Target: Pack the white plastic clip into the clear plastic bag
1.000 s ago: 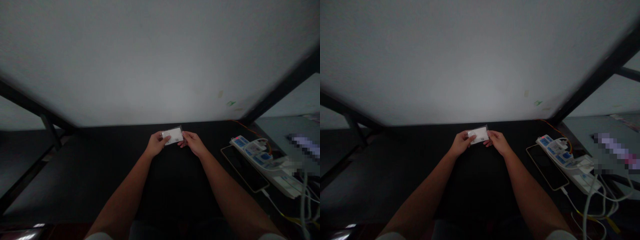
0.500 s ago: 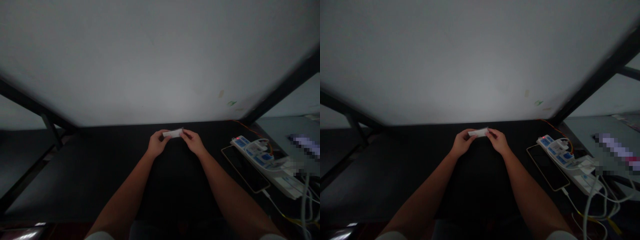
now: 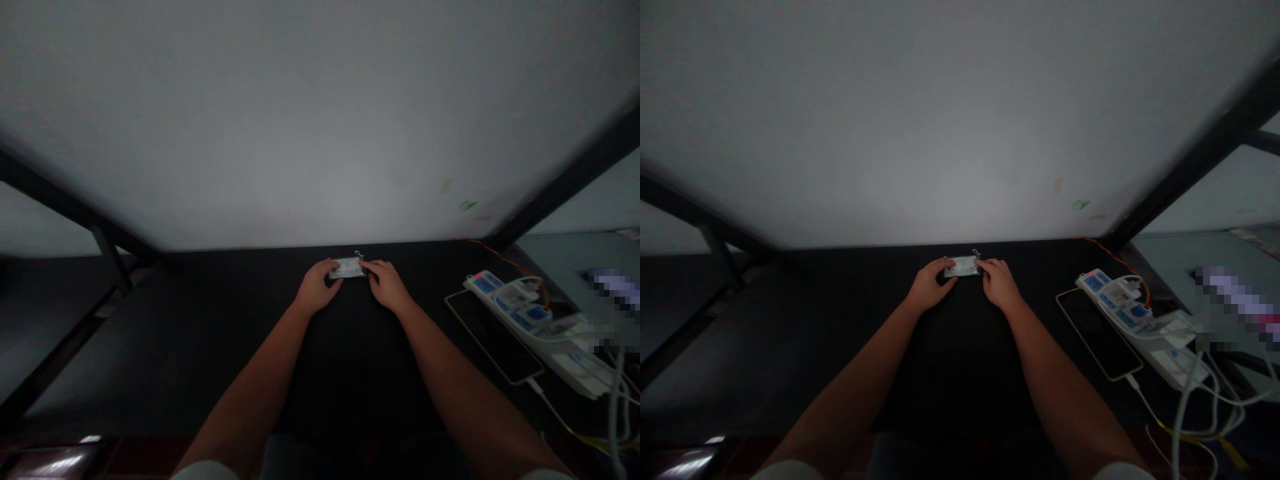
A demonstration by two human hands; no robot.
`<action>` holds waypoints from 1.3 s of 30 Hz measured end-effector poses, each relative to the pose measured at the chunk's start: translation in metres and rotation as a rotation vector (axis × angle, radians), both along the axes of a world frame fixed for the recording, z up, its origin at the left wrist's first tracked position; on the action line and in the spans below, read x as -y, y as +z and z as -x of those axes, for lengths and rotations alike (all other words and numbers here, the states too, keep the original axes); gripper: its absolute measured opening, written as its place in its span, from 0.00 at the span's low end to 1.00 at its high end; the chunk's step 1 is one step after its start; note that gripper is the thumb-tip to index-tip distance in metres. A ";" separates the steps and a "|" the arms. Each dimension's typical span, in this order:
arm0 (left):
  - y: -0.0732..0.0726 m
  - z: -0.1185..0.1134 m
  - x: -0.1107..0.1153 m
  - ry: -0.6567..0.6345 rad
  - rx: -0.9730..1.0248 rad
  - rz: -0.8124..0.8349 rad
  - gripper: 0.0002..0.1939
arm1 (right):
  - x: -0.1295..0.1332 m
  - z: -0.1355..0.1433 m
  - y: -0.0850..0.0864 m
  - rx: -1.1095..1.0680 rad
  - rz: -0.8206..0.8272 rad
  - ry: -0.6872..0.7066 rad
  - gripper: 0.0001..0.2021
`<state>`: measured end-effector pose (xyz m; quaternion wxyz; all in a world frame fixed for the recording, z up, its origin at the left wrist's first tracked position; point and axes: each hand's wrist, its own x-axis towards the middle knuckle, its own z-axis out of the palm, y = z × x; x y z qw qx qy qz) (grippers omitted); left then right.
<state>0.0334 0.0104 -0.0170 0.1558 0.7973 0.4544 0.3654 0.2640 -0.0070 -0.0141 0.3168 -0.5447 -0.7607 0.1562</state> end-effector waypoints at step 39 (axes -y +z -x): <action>0.009 0.093 0.167 0.219 -0.516 0.100 0.38 | 0.168 -0.063 -0.005 0.401 0.046 -0.140 0.34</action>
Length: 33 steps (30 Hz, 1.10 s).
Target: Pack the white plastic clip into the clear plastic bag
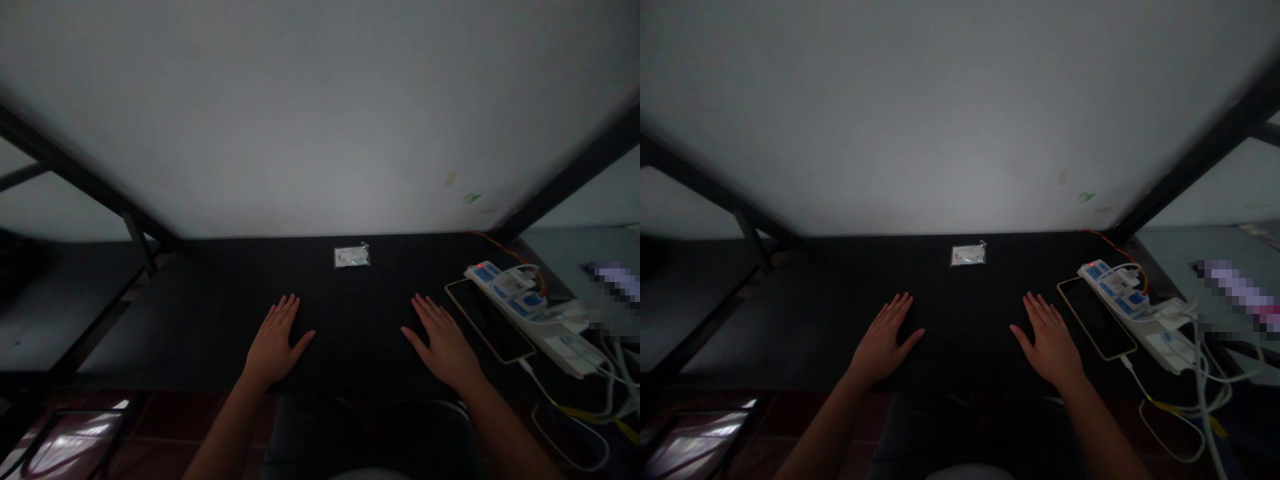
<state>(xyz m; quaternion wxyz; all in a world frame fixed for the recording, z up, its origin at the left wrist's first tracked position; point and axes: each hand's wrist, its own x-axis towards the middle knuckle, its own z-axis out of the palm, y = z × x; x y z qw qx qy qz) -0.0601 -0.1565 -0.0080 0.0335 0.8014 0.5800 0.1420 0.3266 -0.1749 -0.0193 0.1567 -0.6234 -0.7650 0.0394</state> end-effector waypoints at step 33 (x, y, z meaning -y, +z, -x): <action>-0.002 -0.104 -0.168 -0.168 0.282 -0.055 0.22 | -0.159 0.073 0.019 -0.213 -0.063 0.059 0.21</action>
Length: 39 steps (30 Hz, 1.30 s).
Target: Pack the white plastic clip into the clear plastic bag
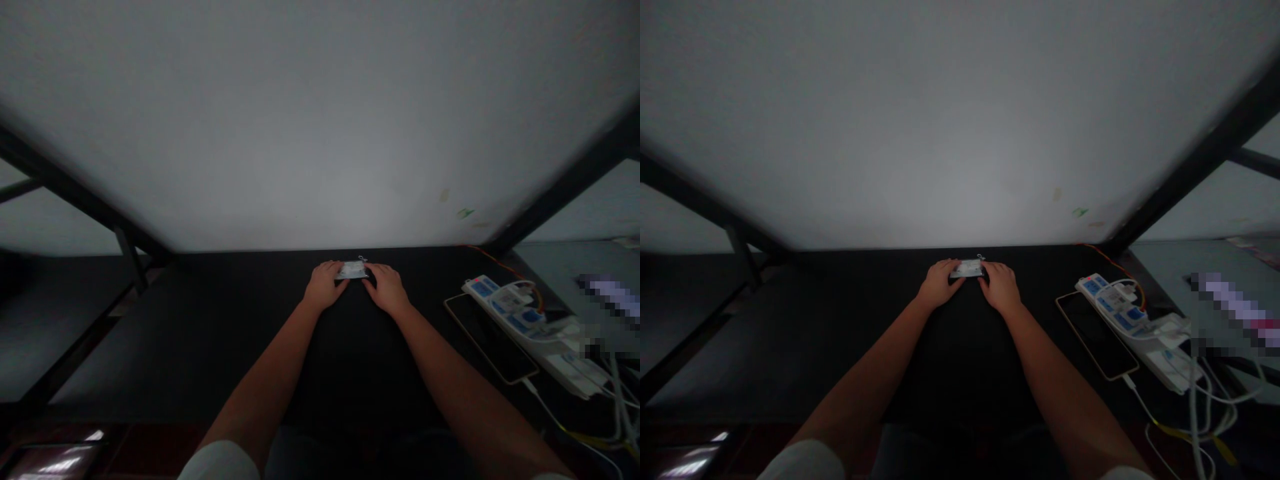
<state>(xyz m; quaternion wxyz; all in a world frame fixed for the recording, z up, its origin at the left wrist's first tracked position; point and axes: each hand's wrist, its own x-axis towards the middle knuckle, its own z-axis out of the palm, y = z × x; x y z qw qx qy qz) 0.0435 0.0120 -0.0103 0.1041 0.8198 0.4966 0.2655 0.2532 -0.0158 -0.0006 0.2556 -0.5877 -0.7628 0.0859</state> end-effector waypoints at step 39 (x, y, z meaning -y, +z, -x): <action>0.023 0.004 0.013 -0.016 0.405 0.292 0.29 | 0.002 -0.012 0.006 -0.746 0.253 -0.118 0.18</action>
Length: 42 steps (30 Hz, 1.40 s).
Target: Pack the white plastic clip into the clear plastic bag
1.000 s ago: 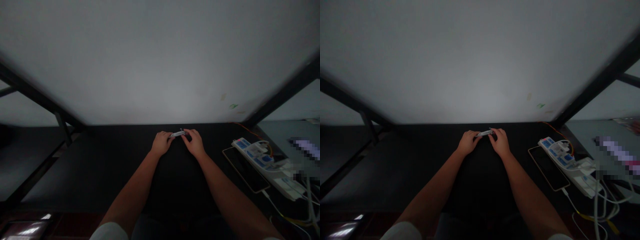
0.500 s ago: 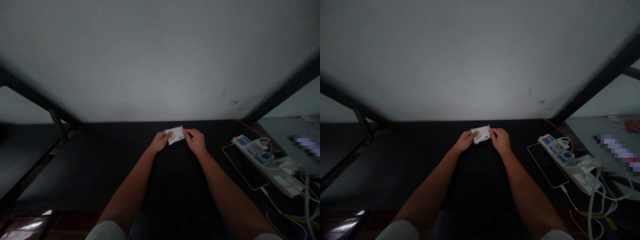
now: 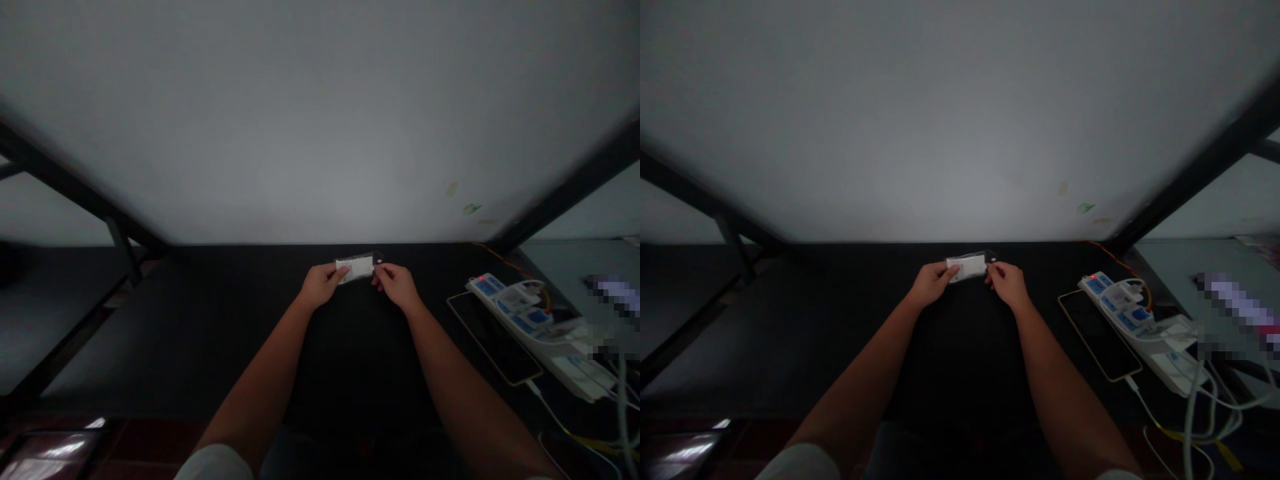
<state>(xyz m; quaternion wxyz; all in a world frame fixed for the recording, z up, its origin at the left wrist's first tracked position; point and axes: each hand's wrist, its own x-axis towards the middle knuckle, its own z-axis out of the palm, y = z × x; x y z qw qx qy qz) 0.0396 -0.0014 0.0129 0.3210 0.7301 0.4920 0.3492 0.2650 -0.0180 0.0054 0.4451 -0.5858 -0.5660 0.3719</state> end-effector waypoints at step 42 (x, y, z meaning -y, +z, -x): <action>-0.005 0.013 -0.016 0.494 0.622 0.144 0.15 | -0.007 -0.012 0.002 -0.659 0.057 -0.048 0.20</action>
